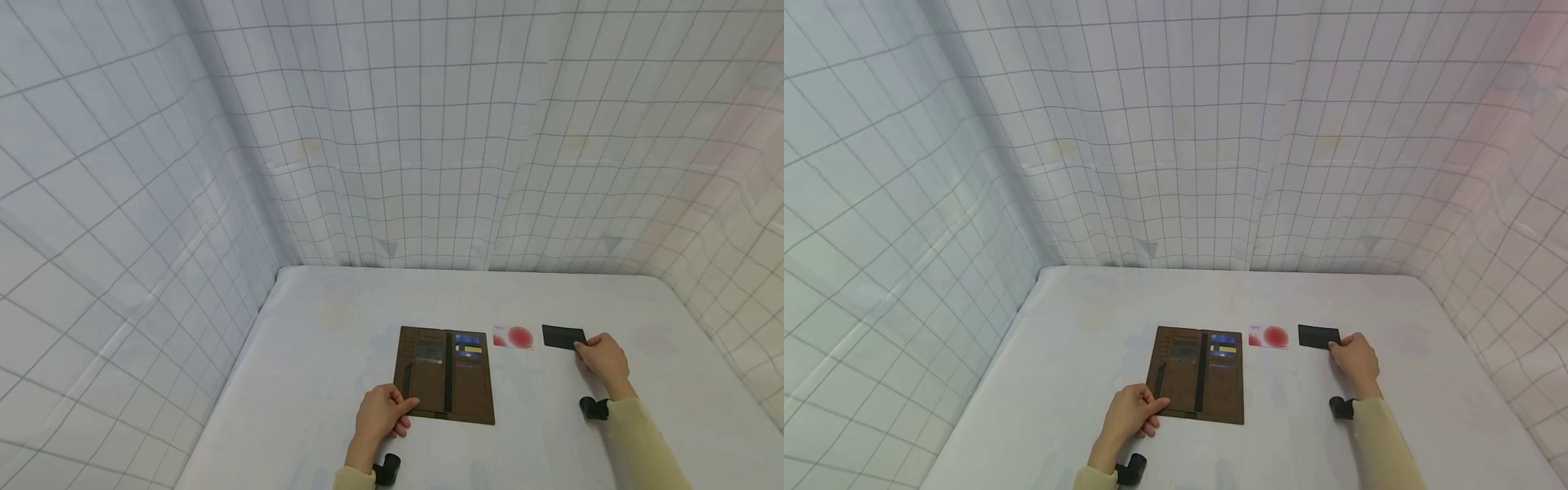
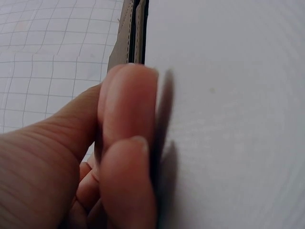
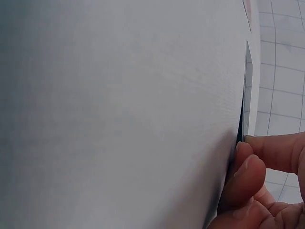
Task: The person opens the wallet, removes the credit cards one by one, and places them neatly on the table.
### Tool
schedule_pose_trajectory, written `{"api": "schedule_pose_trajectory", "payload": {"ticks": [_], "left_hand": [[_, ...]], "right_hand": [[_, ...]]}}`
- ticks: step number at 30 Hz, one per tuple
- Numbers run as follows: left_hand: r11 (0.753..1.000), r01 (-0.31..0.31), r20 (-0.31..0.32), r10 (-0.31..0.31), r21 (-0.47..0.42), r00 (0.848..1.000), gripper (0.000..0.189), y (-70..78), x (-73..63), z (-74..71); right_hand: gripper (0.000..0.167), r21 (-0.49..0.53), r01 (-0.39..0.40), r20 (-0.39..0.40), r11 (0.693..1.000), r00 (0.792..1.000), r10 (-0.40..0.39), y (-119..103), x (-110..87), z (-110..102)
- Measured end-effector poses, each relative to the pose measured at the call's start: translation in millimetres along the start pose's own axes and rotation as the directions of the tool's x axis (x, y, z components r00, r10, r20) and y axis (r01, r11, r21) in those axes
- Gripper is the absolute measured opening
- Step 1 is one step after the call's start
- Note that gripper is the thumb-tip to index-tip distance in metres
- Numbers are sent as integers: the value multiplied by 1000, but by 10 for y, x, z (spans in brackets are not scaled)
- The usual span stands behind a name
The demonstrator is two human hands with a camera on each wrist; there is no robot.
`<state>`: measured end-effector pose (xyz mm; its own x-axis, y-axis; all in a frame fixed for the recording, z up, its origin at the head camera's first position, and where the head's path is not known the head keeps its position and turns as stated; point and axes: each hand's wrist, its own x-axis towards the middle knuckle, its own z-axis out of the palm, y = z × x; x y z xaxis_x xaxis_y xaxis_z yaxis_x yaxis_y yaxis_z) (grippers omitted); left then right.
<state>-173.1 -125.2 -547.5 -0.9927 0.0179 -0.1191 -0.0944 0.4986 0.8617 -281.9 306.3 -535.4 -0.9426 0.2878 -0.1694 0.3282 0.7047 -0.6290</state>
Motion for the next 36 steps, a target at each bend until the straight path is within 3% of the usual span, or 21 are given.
{"api": "schedule_pose_trajectory", "payload": {"ticks": [6, 18, 36], "left_hand": [[1000, -16, 10, 16, -23, 1000, 32, 30, -21, -22], [1000, -16, 9, 17, -26, 1000, 33, 9, -12, -19], [1000, 2, 9, -2, -27, 1000, 33, -12, 5, -13]], "right_hand": [[40, -5, 18, 9, 1000, 1000, -18, -3, -4, -10], [45, -50, -25, 49, 998, 998, 28, -75, 21, -36], [42, -105, -21, 113, 994, 993, 33, -130, -70, -63]]}}
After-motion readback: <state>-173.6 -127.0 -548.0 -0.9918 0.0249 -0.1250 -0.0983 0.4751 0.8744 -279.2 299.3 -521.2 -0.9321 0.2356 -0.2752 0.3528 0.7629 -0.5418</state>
